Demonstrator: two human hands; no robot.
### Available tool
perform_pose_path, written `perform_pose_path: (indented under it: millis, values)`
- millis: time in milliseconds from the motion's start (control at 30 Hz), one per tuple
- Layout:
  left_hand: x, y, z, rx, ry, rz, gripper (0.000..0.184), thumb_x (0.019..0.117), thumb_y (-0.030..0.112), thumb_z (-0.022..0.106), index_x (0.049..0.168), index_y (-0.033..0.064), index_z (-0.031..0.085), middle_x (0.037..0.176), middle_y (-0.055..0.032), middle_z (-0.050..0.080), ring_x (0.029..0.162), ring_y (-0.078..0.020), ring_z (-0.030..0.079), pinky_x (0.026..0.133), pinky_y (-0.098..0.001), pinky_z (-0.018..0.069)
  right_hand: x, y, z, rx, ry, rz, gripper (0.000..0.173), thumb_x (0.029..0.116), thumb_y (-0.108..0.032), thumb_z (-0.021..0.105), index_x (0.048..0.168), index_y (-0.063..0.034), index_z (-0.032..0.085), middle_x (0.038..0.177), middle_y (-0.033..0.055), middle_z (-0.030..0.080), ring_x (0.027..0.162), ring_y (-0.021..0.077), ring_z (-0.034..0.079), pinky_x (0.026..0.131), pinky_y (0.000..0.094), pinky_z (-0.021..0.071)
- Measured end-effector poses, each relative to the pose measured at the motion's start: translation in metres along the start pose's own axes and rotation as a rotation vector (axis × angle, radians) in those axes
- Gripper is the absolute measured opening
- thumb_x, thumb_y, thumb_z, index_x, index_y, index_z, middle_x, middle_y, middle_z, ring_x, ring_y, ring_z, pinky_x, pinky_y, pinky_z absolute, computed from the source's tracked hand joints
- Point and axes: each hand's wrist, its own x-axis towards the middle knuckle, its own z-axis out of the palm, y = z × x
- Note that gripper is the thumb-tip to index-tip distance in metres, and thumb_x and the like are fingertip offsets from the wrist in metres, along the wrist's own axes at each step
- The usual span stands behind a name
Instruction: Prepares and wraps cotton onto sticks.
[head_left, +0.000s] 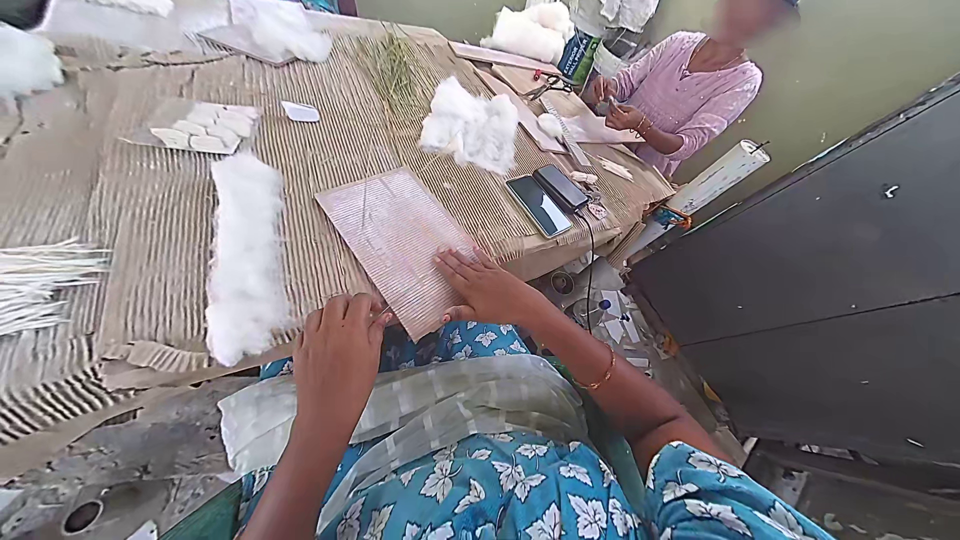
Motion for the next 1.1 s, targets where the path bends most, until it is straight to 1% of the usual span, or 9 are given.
perform_pose_path:
  millis: [167, 233, 333, 467, 567, 700, 800, 967, 1100]
  values:
    - [0.004, 0.005, -0.008, -0.026, -0.201, -0.121, 0.020, 0.1061, 0.014, 0.058, 0.118, -0.0004, 0.066, 0.096, -0.0250, 0.071, 0.091, -0.0473, 0.070, 0.077, -0.0675, 0.0526, -0.003, 0.004, 0.004, -0.052, 0.083, -0.029, 0.092, 0.1005, -0.069, 0.037, 0.162, -0.0016, 0.025, 0.169, 0.0175, 0.024, 0.158, 0.0289, 0.017, 0.127, 0.0568, 0.0055]
    - [-0.002, 0.007, -0.013, -0.040, -0.237, -0.143, 0.019, 0.1068, 0.017, 0.057, 0.115, 0.0017, 0.066, 0.091, -0.0230, 0.070, 0.086, -0.0457, 0.070, 0.074, -0.0665, 0.0532, -0.006, 0.005, 0.009, -0.072, 0.110, -0.051, 0.091, 0.1009, -0.069, 0.036, 0.162, -0.0012, 0.026, 0.168, 0.0173, 0.027, 0.158, 0.0300, 0.020, 0.127, 0.0575, 0.0071]
    - [-0.013, 0.009, -0.019, -0.068, -0.225, -0.146, 0.020, 0.1081, 0.019, 0.055, 0.115, 0.0036, 0.065, 0.089, -0.0203, 0.068, 0.082, -0.0426, 0.068, 0.068, -0.0622, 0.0537, -0.019, 0.002, -0.002, -0.027, 0.048, -0.037, 0.085, 0.1035, -0.065, 0.032, 0.162, -0.0034, 0.028, 0.168, 0.0150, 0.028, 0.157, 0.0334, 0.020, 0.125, 0.0612, 0.0072]
    - [-0.017, 0.007, -0.031, -0.070, -0.148, -0.128, 0.018, 0.1091, 0.020, 0.052, 0.115, 0.0048, 0.061, 0.090, -0.0201, 0.064, 0.076, -0.0413, 0.066, 0.060, -0.0578, 0.0526, -0.020, 0.013, -0.027, 0.061, 0.037, -0.036, 0.089, 0.1025, -0.069, 0.019, 0.164, -0.0041, 0.022, 0.171, 0.0133, 0.020, 0.159, 0.0316, 0.013, 0.125, 0.0632, 0.0052]
    - [0.003, 0.003, -0.037, -0.015, -0.105, -0.176, 0.020, 0.1091, 0.017, 0.051, 0.114, 0.0010, 0.063, 0.094, -0.0236, 0.066, 0.084, -0.0454, 0.068, 0.067, -0.0602, 0.0534, 0.009, 0.016, -0.048, 0.031, 0.066, -0.038, 0.089, 0.1032, -0.067, 0.020, 0.164, -0.0027, 0.019, 0.171, 0.0141, 0.016, 0.159, 0.0305, 0.012, 0.126, 0.0607, 0.0025]
    - [0.035, -0.005, -0.033, 0.050, -0.177, -0.257, 0.024, 0.1092, 0.017, 0.051, 0.115, -0.0010, 0.065, 0.103, -0.0254, 0.069, 0.099, -0.0459, 0.069, 0.081, -0.0620, 0.0522, 0.071, 0.014, -0.049, 0.025, 0.038, -0.083, 0.086, 0.1049, -0.064, 0.024, 0.164, -0.0019, 0.017, 0.171, 0.0153, 0.015, 0.159, 0.0316, 0.010, 0.125, 0.0613, 0.0003]
    - [0.037, -0.008, -0.029, 0.072, -0.189, -0.254, 0.022, 0.1085, 0.016, 0.051, 0.114, -0.0005, 0.065, 0.106, -0.0248, 0.069, 0.101, -0.0449, 0.069, 0.083, -0.0614, 0.0523, 0.100, 0.014, -0.035, -0.006, 0.009, -0.091, 0.088, 0.1046, -0.065, 0.025, 0.163, -0.0003, 0.017, 0.171, 0.0167, 0.014, 0.159, 0.0330, 0.010, 0.124, 0.0639, -0.0012]
    - [0.029, -0.010, -0.023, 0.012, -0.170, -0.227, 0.020, 0.1061, 0.015, 0.056, 0.112, -0.0003, 0.067, 0.108, -0.0228, 0.067, 0.100, -0.0426, 0.068, 0.082, -0.0597, 0.0529, 0.086, 0.013, -0.020, -0.069, -0.021, -0.083, 0.093, 0.1015, -0.070, 0.025, 0.165, -0.0035, 0.013, 0.173, 0.0137, 0.010, 0.160, 0.0317, 0.007, 0.124, 0.0644, 0.0010]
    - [0.019, -0.008, -0.019, -0.050, -0.200, -0.210, 0.019, 0.1066, 0.016, 0.056, 0.110, 0.0021, 0.068, 0.102, -0.0200, 0.070, 0.096, -0.0402, 0.070, 0.077, -0.0590, 0.0540, 0.050, 0.012, -0.013, -0.133, -0.017, -0.089, 0.091, 0.1014, -0.071, 0.025, 0.165, -0.0062, 0.015, 0.172, 0.0115, 0.014, 0.159, 0.0305, 0.010, 0.124, 0.0639, 0.0009]
